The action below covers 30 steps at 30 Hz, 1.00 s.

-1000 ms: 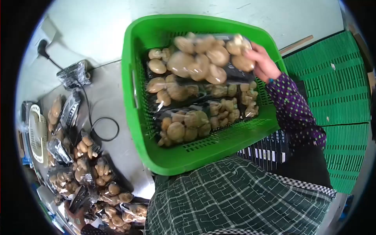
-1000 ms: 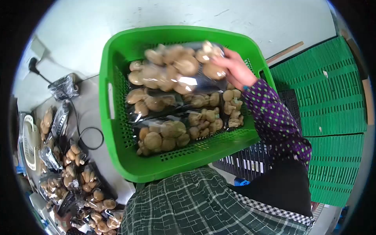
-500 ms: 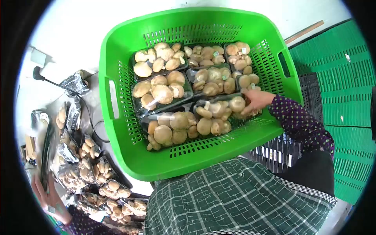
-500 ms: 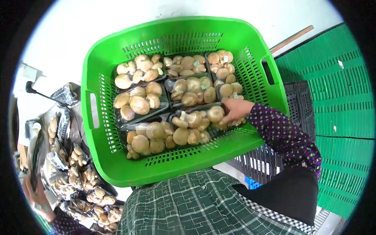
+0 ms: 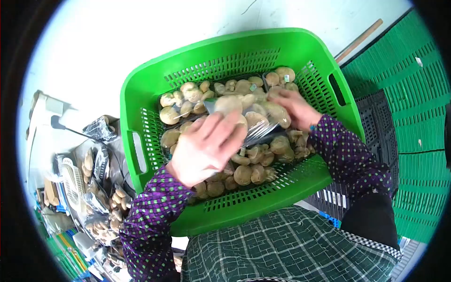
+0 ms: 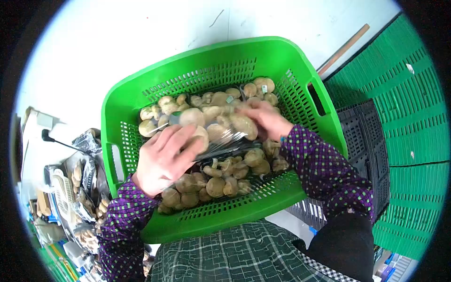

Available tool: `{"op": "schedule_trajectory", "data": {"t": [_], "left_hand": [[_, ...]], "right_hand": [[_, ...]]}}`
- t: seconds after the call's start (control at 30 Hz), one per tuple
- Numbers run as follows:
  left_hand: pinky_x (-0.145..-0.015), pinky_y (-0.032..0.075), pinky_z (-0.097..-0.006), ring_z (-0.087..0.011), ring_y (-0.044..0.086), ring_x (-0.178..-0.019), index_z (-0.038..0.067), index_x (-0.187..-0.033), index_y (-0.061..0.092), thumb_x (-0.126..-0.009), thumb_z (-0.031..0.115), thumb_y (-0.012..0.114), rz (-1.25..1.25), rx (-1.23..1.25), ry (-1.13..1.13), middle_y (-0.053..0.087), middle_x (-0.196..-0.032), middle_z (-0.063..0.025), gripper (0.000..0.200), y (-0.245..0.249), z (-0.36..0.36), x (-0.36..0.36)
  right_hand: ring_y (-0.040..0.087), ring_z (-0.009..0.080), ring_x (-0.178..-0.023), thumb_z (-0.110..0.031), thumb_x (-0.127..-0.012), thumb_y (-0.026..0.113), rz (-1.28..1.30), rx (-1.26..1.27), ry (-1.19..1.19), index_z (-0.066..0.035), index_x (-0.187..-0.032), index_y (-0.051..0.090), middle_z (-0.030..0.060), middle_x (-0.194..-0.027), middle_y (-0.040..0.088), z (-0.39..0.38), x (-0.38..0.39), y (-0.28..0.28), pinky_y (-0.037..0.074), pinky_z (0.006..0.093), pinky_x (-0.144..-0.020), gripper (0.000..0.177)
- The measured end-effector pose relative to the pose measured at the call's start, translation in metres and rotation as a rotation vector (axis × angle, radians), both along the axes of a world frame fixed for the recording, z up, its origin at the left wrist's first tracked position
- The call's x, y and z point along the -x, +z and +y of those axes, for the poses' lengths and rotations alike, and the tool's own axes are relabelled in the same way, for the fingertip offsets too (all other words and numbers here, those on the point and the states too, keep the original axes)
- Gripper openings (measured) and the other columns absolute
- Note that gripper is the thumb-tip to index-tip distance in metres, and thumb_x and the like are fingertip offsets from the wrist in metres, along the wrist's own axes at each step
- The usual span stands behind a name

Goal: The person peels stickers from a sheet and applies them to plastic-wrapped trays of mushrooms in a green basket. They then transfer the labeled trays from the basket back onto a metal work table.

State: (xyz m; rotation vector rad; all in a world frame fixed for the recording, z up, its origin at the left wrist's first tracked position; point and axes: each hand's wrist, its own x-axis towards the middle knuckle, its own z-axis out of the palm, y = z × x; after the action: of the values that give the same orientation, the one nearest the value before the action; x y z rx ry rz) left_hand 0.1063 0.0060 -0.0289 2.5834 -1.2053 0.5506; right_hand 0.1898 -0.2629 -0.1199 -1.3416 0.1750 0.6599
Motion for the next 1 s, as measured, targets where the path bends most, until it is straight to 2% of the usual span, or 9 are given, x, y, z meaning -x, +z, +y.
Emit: {"op": "schedule_trajectory", "data": {"t": [0.27,0.37,0.4,0.5,0.57,0.63,0.67,0.8,1.0], "left_hand": [[-0.077,0.051,-0.0352,-0.0243,0.059,-0.091,0.008,-0.100,0.059,-0.073,0.026,0.069,0.217,-0.008,0.175,0.059,-0.101,-0.0088,0.034,-0.028,0.060,0.002],[-0.078,0.049,-0.0376,-0.0257,0.056,-0.092,0.007,-0.099,0.059,-0.076,0.029,0.059,-0.136,0.251,0.105,0.057,-0.094,-0.0099,0.032,-0.080,0.079,-0.004],[-0.073,0.050,-0.0414,-0.0282,0.057,-0.085,0.009,-0.085,0.060,-0.070,0.030,0.062,0.167,0.422,0.132,0.057,-0.086,-0.0105,0.026,-0.076,0.080,-0.006],[-0.066,0.045,-0.0415,-0.0288,0.054,-0.076,0.010,-0.077,0.058,-0.063,0.035,0.068,-0.113,0.411,0.190,0.053,-0.080,-0.0090,0.030,-0.064,0.082,-0.017],[-0.067,0.044,-0.0408,-0.0284,0.054,-0.076,0.010,-0.076,0.057,-0.066,0.038,0.067,-0.389,0.483,0.169,0.052,-0.080,-0.0082,0.031,-0.048,0.096,-0.008],[-0.069,0.046,-0.0409,-0.0286,0.056,-0.080,0.008,-0.079,0.060,-0.068,0.032,0.070,0.081,0.336,0.603,0.056,-0.084,-0.0078,0.028,0.008,0.134,0.060],[-0.072,0.049,-0.0406,-0.0305,0.059,-0.085,0.007,-0.091,0.063,-0.067,0.026,0.076,-0.414,0.798,0.314,0.059,-0.090,-0.0099,0.033,-0.039,0.174,0.072],[-0.095,0.041,-0.0445,-0.0356,0.052,-0.110,0.003,-0.125,0.049,-0.065,0.038,0.079,0.007,0.194,1.399,0.056,-0.119,-0.0162,0.076,-0.072,0.282,0.234],[-0.100,0.037,-0.0440,-0.0333,0.039,-0.127,0.011,-0.136,0.039,-0.072,0.042,0.072,0.431,-0.122,1.901,0.041,-0.138,-0.0132,0.079,-0.145,0.336,0.343]], "right_hand": [[0.046,0.0235,-0.121,-0.021,-0.088,0.062,-0.643,0.683,0.339,0.004,-0.132,0.044,0.0158,-0.132,0.051,-0.018,0.001,-0.059,0.035,0.0344,-0.104,0.053],[0.042,0.0293,-0.128,-0.019,-0.090,0.058,-0.614,0.773,0.468,0.003,-0.139,0.035,0.0199,-0.137,0.046,0.000,0.014,-0.032,0.031,0.0373,-0.108,0.059],[0.040,0.0307,-0.130,-0.019,-0.090,0.058,-0.623,0.767,0.429,0.003,-0.141,0.031,0.0200,-0.141,0.041,0.008,0.019,-0.023,0.031,0.0394,-0.109,0.062],[0.033,0.0361,-0.133,-0.032,-0.091,0.055,-1.361,1.009,0.521,0.000,-0.142,0.031,0.0213,-0.145,0.033,0.015,0.012,-0.063,0.027,0.0430,-0.110,0.065],[0.032,0.0362,-0.133,-0.037,-0.090,0.055,-1.366,1.035,0.630,-0.001,-0.142,0.031,0.0212,-0.144,0.034,0.033,0.027,-0.076,0.026,0.0434,-0.110,0.067],[0.031,0.0363,-0.133,-0.041,-0.090,0.055,-1.359,1.113,0.724,-0.002,-0.142,0.031,0.0211,-0.143,0.035,0.043,0.035,-0.067,0.024,0.0438,-0.110,0.070],[0.031,0.0363,-0.132,-0.040,-0.087,0.057,-1.161,0.962,0.676,-0.003,-0.142,0.032,0.0207,-0.142,0.035,0.049,0.038,-0.056,0.024,0.0443,-0.109,0.071],[0.033,0.0361,-0.130,-0.031,-0.081,0.062,-1.076,0.891,0.664,-0.003,-0.140,0.035,0.0191,-0.142,0.035,0.049,0.043,-0.039,0.026,0.0452,-0.108,0.071],[0.045,0.0322,-0.124,-0.020,-0.077,0.068,-0.946,0.922,0.747,-0.001,-0.134,0.043,0.0183,-0.131,0.050,0.044,0.010,-0.018,0.035,0.0419,-0.104,0.065]]}}
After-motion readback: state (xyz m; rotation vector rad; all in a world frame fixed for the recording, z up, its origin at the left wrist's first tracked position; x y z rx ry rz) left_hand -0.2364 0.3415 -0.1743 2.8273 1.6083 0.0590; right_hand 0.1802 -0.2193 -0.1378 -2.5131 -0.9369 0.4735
